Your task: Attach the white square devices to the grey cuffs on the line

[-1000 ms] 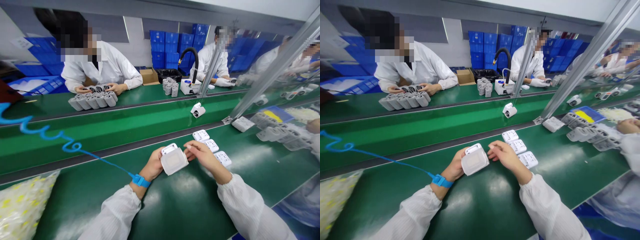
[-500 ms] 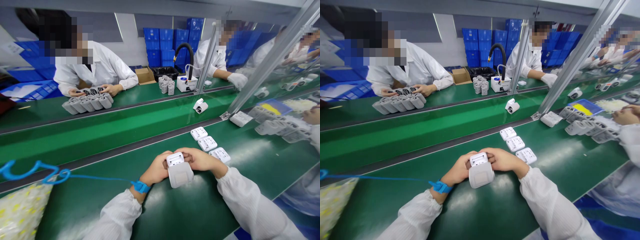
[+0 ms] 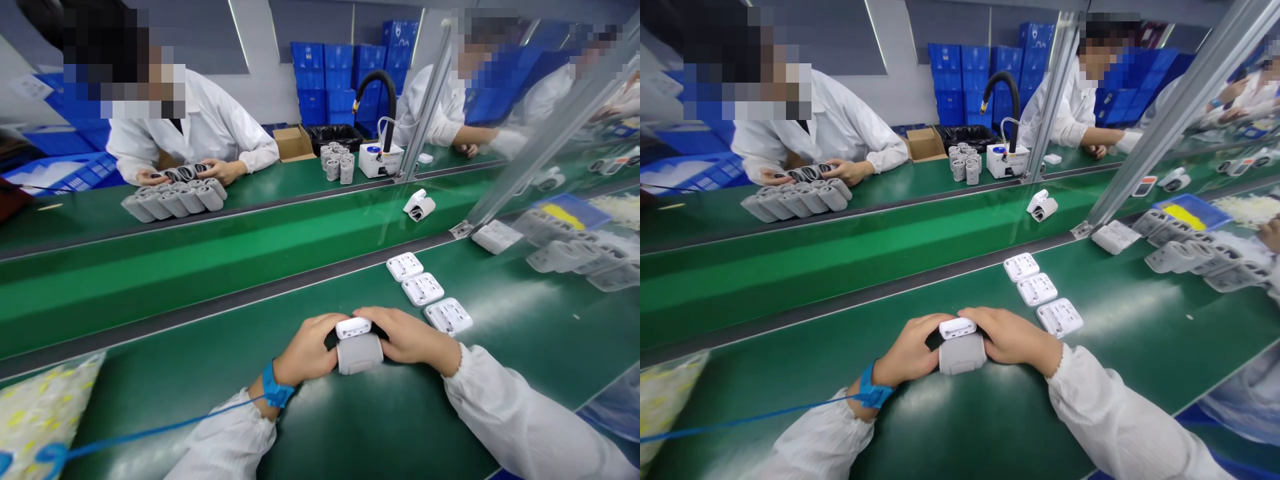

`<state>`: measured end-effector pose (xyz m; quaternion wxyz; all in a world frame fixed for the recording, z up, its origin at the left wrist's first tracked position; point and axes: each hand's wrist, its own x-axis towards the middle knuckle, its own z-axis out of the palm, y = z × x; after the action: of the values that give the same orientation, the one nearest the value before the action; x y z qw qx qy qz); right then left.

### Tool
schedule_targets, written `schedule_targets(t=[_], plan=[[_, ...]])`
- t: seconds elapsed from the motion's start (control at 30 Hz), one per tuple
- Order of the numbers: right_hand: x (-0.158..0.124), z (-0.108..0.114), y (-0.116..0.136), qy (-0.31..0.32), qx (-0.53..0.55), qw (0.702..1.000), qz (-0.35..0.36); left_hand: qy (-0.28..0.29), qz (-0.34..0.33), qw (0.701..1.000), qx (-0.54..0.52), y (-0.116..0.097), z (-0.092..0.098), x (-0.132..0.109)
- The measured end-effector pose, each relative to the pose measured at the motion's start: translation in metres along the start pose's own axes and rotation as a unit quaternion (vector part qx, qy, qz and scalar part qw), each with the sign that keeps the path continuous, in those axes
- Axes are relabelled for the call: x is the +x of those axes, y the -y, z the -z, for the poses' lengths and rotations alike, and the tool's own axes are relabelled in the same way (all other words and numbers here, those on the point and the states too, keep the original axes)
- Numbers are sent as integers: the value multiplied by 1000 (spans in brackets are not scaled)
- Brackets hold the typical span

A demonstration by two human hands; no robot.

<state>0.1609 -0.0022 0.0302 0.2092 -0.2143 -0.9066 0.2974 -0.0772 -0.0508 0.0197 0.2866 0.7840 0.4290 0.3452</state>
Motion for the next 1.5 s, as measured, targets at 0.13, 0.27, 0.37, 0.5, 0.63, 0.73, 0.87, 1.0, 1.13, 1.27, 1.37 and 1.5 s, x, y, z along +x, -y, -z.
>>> schedule_targets(t=[0.13,0.27,0.37,0.5,0.63,0.73,0.87,1.0,1.13,1.27,1.37,1.5], plan=[[0,-7,-6,-15,-18,1000,18,-16,20,1000,-10,0,-1,2],[2,-15,-10,-39,-10,999,15,-49,35,998,-32,-3,-4,4],[2,-19,-13,-42,-4,999,2,-60,30,998,-21,-3,-6,4],[-1,-19,-15,-32,-22,999,6,-51,23,998,-8,-1,-6,2],[0,-12,-14,-11,-17,1000,18,-29,17,999,-16,2,-3,1],[1,-9,-13,4,-12,1000,14,-19,19,999,-35,4,-2,2],[-2,-9,-14,-25,1,1000,0,-23,55,997,-40,2,-3,4],[-5,-12,-19,-49,12,999,-3,-7,63,998,0,-1,-4,6],[-5,-15,-25,-50,2,999,2,-36,72,997,-21,1,-8,6],[-2,-18,-30,-69,-3,998,-4,-64,67,995,-30,4,-14,8],[-2,-22,-34,-84,-1,996,-15,-85,66,993,-43,5,-17,11],[0,-27,-40,-110,0,993,-30,-84,81,989,-87,8,-20,15]])
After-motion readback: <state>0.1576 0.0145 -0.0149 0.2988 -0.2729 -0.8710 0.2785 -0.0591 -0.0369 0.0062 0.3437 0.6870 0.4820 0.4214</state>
